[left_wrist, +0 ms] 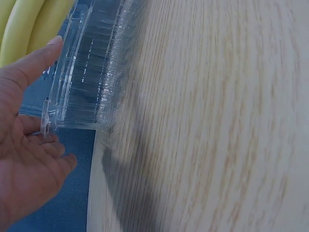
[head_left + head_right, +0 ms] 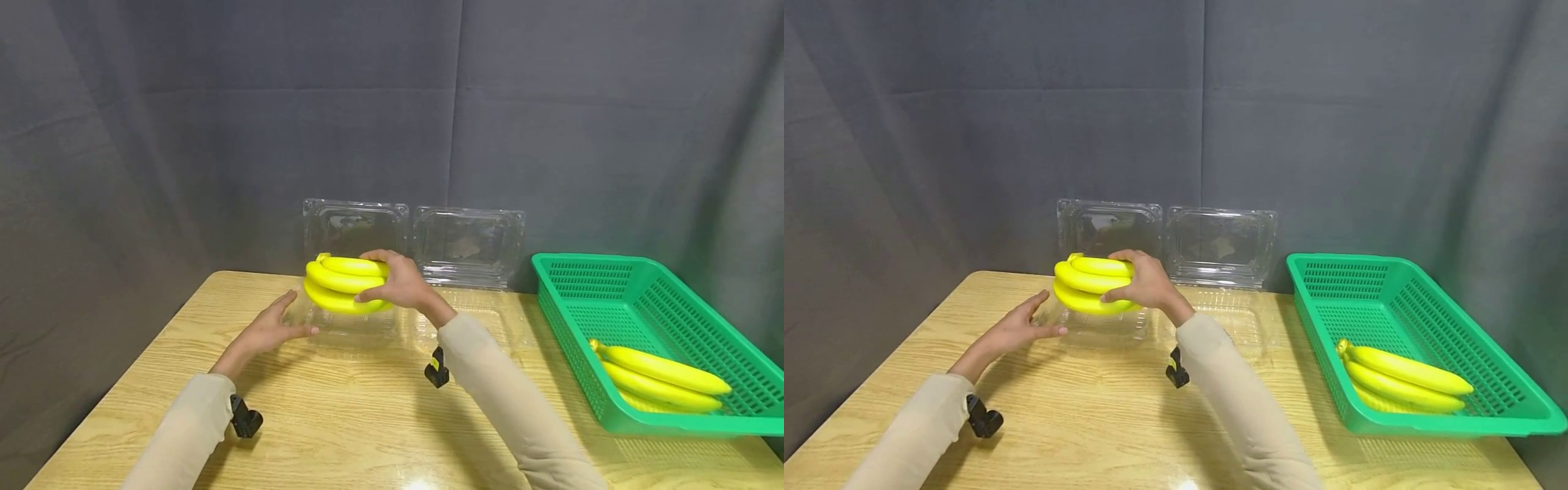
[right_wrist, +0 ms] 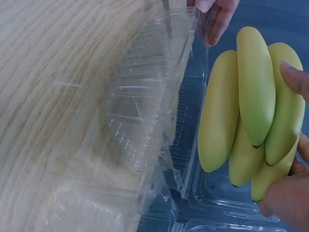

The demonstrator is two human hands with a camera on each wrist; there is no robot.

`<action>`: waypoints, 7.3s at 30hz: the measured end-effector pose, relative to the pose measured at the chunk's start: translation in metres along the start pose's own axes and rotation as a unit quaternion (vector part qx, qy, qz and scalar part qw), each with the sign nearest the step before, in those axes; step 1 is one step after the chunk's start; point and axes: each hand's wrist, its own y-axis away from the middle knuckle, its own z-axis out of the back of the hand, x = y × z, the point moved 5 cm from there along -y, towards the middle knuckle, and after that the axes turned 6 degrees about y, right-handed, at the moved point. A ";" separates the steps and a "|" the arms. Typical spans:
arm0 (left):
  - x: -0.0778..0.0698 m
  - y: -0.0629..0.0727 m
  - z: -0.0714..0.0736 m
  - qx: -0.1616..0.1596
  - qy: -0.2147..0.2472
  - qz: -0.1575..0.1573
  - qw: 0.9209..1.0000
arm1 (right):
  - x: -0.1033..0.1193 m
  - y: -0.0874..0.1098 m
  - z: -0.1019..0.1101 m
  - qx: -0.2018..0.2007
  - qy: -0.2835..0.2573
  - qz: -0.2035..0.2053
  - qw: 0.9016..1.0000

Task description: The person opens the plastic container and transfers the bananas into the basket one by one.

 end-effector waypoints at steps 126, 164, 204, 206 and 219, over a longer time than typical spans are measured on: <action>-0.006 0.007 -0.004 -0.008 -0.032 -0.002 0.999 | -0.047 0.193 0.252 -0.133 0.058 -0.142 0.979; -0.002 0.006 -0.004 -0.008 -0.023 0.003 1.000 | -0.133 0.240 0.286 -0.125 0.117 -0.262 0.950; -0.001 0.009 -0.003 -0.010 -0.025 0.005 1.000 | -0.171 0.240 0.282 -0.016 0.126 -0.275 0.953; -0.001 0.010 -0.003 -0.008 -0.021 0.006 1.000 | -0.172 0.239 0.281 -0.012 0.126 -0.273 0.954; -0.001 0.007 -0.004 -0.003 -0.008 -0.004 1.000 | -0.178 0.234 0.281 0.013 0.136 -0.266 0.954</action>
